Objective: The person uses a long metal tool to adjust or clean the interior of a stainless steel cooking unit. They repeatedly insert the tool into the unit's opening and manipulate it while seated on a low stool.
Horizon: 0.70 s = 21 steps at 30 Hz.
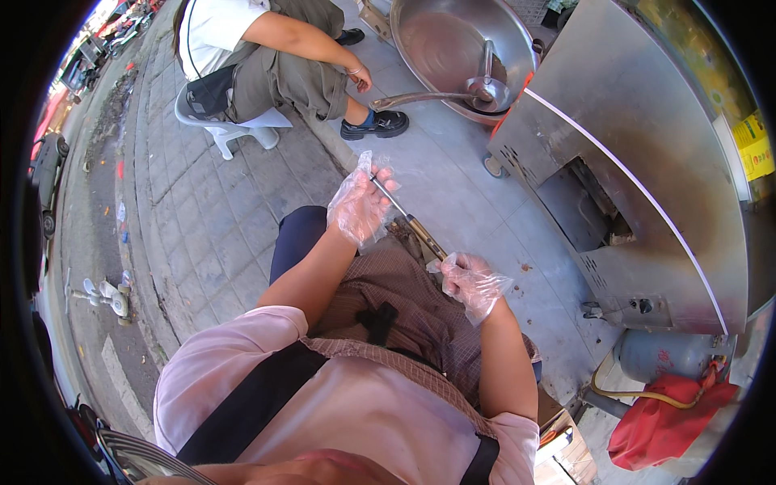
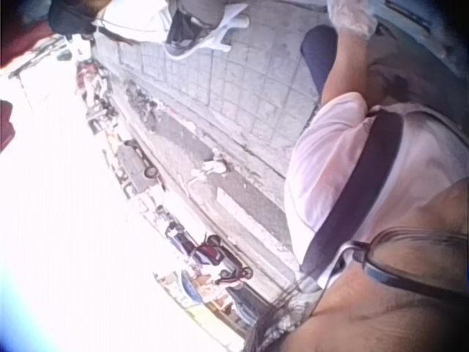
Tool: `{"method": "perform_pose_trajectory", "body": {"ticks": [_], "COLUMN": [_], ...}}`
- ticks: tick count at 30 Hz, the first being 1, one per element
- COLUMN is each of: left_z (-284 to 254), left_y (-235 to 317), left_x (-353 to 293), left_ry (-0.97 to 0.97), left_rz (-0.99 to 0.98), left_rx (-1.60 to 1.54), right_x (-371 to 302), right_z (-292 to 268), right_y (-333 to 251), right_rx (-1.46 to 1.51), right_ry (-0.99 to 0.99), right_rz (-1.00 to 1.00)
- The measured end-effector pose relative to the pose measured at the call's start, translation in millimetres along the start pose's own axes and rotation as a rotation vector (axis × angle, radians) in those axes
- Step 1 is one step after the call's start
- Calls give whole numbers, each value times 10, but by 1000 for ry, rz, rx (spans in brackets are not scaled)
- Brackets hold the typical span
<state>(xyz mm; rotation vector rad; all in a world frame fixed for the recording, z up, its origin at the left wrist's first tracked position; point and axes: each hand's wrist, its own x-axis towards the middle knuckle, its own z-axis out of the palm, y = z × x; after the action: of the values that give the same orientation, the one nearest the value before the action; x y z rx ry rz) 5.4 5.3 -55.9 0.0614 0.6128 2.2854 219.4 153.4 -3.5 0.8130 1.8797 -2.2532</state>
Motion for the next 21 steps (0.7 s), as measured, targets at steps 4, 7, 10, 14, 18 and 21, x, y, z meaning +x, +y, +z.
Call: {"method": "perform_pose_trajectory", "body": {"ticks": [4, 7, 10, 14, 18, 21], "left_z": [-17, 17, 58, 63, 55, 128], "left_y": [-28, -154, -436, -783, -848, -786], "left_x": [6, -29, -185, -412, -525, -506], "left_ry": [34, 74, -6, -228, -323, -226], "left_rz": [-30, -128, -336, -573, -708, -660], "left_rx": [-8, 53, 247, 593, 639, 544], "right_x": [44, 112, 121, 85, -22, -100], "right_z": [-32, -27, -18, 53, 71, 64], "right_y": [76, 101, 109, 102, 34, -11], "right_rx": [27, -306, -955, -1162, -1186, -1169], "right_ry": [8, 80, 145, 89, 38, 58], "right_rz": [42, 54, -97, -113, -120, -123]}}
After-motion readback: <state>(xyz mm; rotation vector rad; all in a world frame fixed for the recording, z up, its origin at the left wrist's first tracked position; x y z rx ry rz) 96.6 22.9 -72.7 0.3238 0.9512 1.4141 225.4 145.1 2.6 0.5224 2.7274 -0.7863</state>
